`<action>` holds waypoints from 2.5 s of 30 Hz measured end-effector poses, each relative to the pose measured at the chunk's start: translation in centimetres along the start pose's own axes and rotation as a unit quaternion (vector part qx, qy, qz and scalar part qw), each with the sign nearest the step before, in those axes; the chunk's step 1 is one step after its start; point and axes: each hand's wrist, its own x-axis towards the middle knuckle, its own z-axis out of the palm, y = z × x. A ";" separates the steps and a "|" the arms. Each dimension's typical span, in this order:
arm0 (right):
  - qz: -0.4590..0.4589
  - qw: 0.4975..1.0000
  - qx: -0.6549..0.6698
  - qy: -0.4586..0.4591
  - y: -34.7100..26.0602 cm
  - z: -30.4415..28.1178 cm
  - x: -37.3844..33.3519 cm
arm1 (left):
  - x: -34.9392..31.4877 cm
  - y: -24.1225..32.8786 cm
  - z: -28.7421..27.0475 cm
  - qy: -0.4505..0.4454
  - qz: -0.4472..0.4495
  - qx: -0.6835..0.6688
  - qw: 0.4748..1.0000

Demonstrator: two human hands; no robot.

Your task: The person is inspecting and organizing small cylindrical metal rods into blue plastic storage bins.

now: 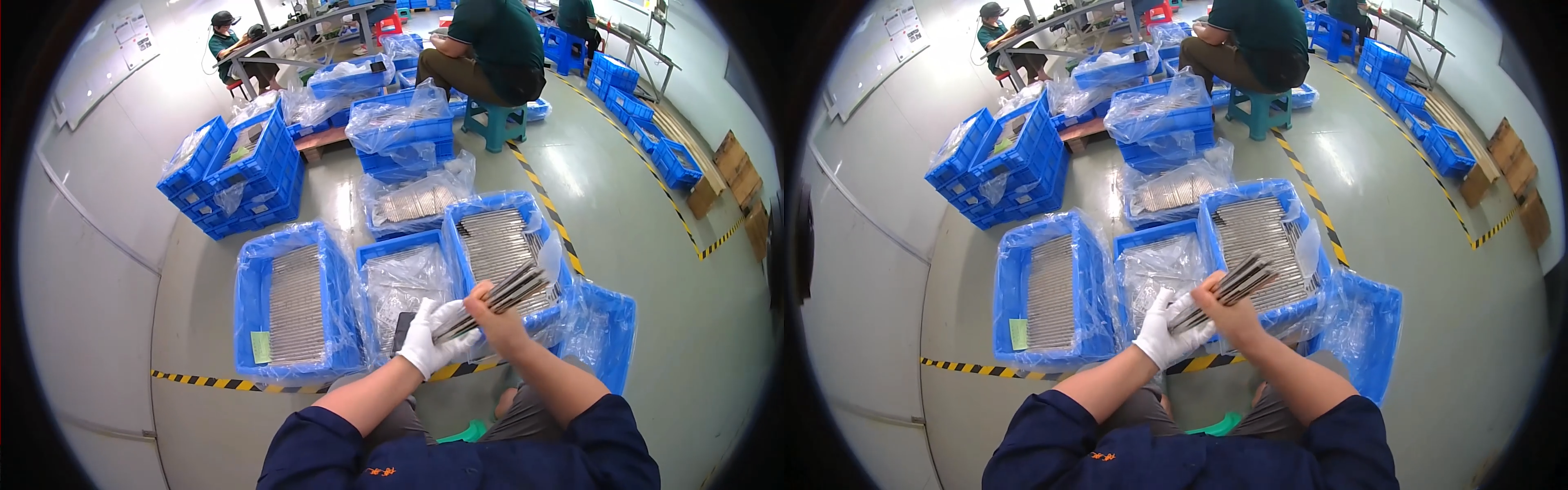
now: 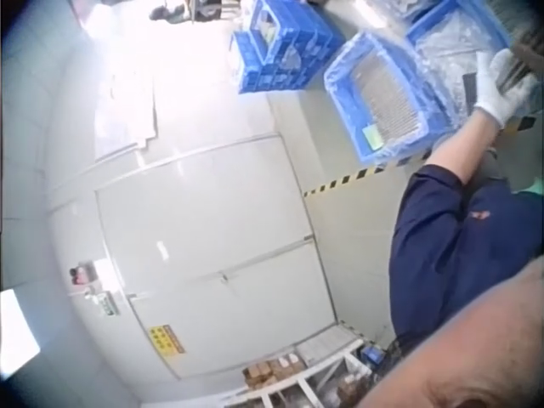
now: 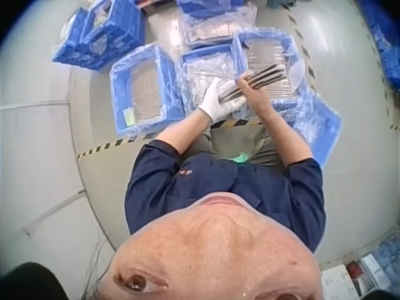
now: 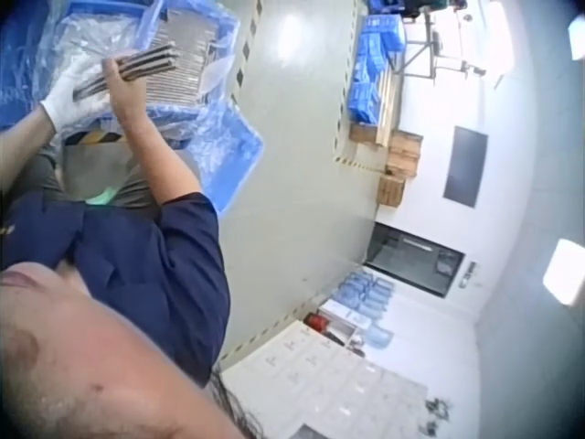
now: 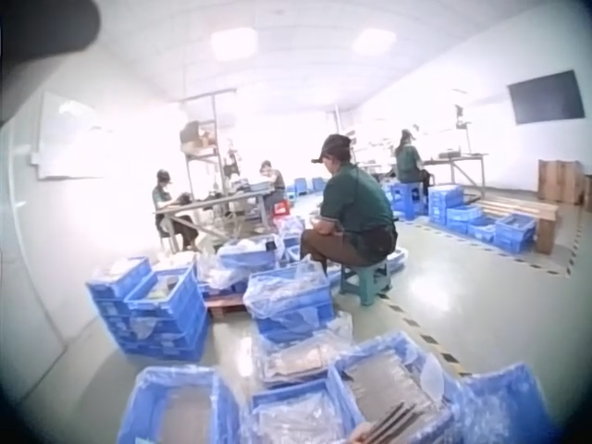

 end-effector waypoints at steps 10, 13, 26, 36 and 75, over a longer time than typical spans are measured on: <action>0.263 0.946 0.111 -0.152 -1.1 -0.8 0.7 | -1.6 -0.5 -1.6 -0.330 -0.211 0.179 0.902; 0.248 0.960 0.042 -0.121 0.0 0.2 0.1 | -2.1 -1.1 -2.2 -0.289 -0.188 0.189 0.920; 0.075 0.895 -0.383 -0.217 1.1 -2.7 0.4 | -2.6 2.7 -1.3 -0.013 0.088 0.374 0.923; 0.099 0.973 0.200 0.063 -3.0 -4.5 2.3 | -3.5 2.6 -0.8 -0.011 0.058 0.433 0.899; 0.119 0.992 -0.024 -0.046 -6.1 -7.6 3.0 | -4.3 3.8 -1.5 0.030 0.072 0.530 0.844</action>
